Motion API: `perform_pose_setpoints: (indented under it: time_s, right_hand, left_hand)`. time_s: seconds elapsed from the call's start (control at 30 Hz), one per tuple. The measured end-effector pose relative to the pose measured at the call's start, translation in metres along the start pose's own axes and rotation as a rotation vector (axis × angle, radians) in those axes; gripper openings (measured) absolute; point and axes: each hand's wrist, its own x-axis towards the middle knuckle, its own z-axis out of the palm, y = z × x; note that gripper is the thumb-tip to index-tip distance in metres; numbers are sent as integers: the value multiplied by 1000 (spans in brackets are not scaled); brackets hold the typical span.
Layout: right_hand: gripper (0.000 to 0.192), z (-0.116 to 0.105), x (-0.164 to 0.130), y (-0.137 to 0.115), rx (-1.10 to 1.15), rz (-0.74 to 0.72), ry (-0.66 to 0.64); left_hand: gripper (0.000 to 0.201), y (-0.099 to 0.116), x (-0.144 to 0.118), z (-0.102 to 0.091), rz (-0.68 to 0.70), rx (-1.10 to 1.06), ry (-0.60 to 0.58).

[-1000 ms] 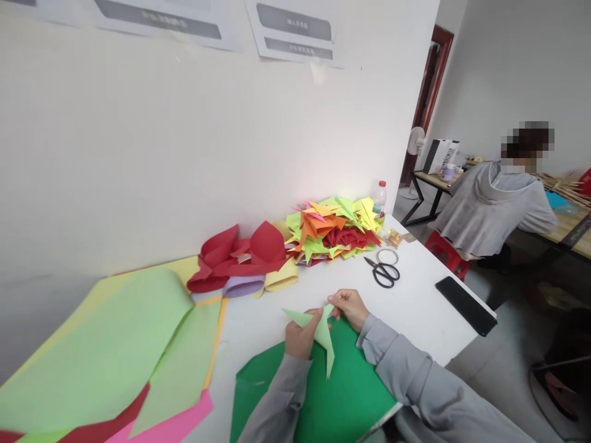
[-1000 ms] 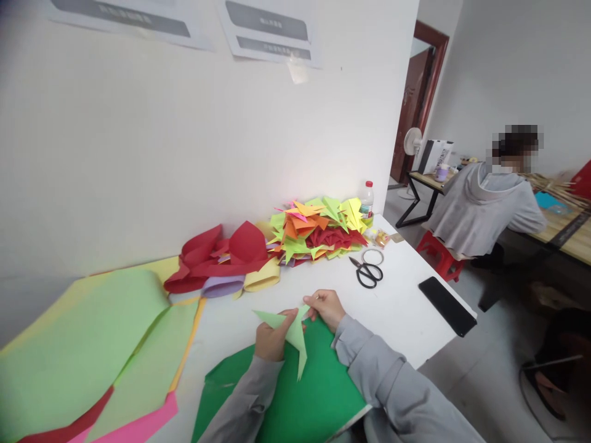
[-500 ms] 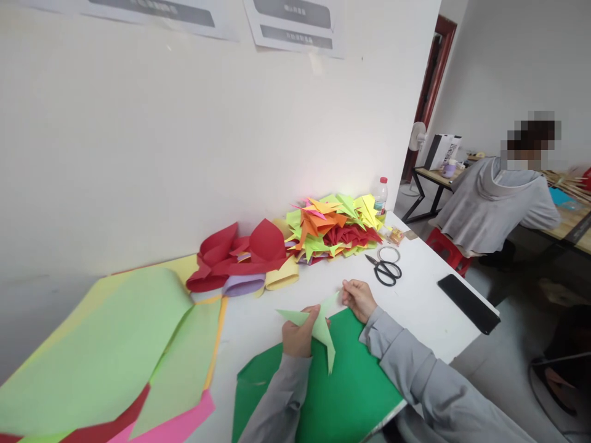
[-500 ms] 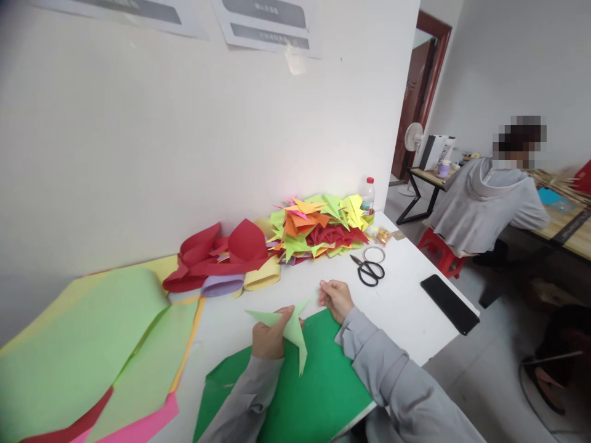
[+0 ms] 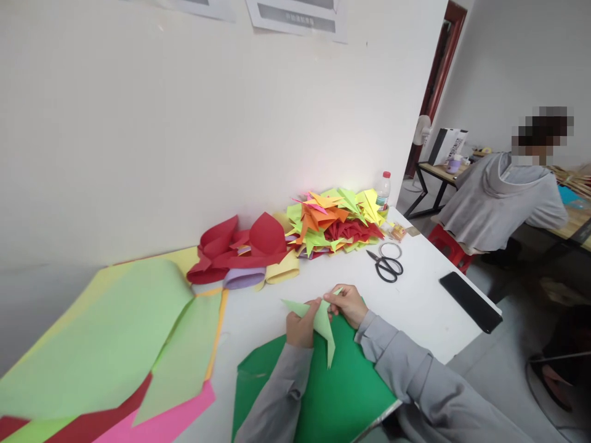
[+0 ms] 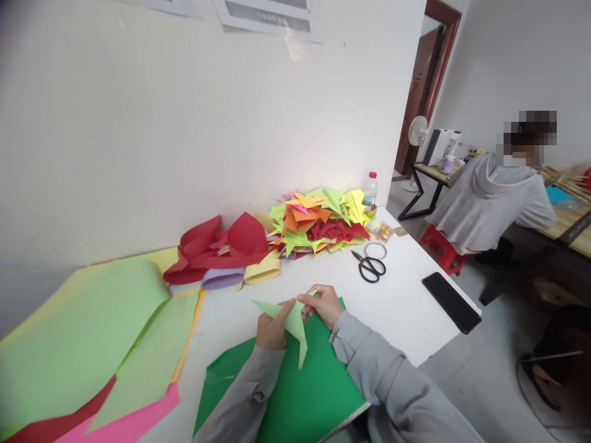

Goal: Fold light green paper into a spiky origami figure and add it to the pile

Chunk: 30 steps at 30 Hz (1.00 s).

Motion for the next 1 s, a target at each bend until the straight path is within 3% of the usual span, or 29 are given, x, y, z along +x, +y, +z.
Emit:
perform_pose_setpoints:
  time_s: [0.4,0.63,0.83,1.0]
  right_hand:
    - [46,-6,1,-11,-18,26,59]
    - [56,-8,3,-10,-65,30,62]
    - [42,6,-12,-7,-247,-9,-64]
    - [38,8,-16,-7,-351,-35,-101]
  left_hand:
    - [29,12,-7,-4,11,50,48]
    - [32,5,-3,0,25,-24,122]
    - [35,-5,8,-4,101,-112,245]
    - [34,-7,10,-7,114,-132,211]
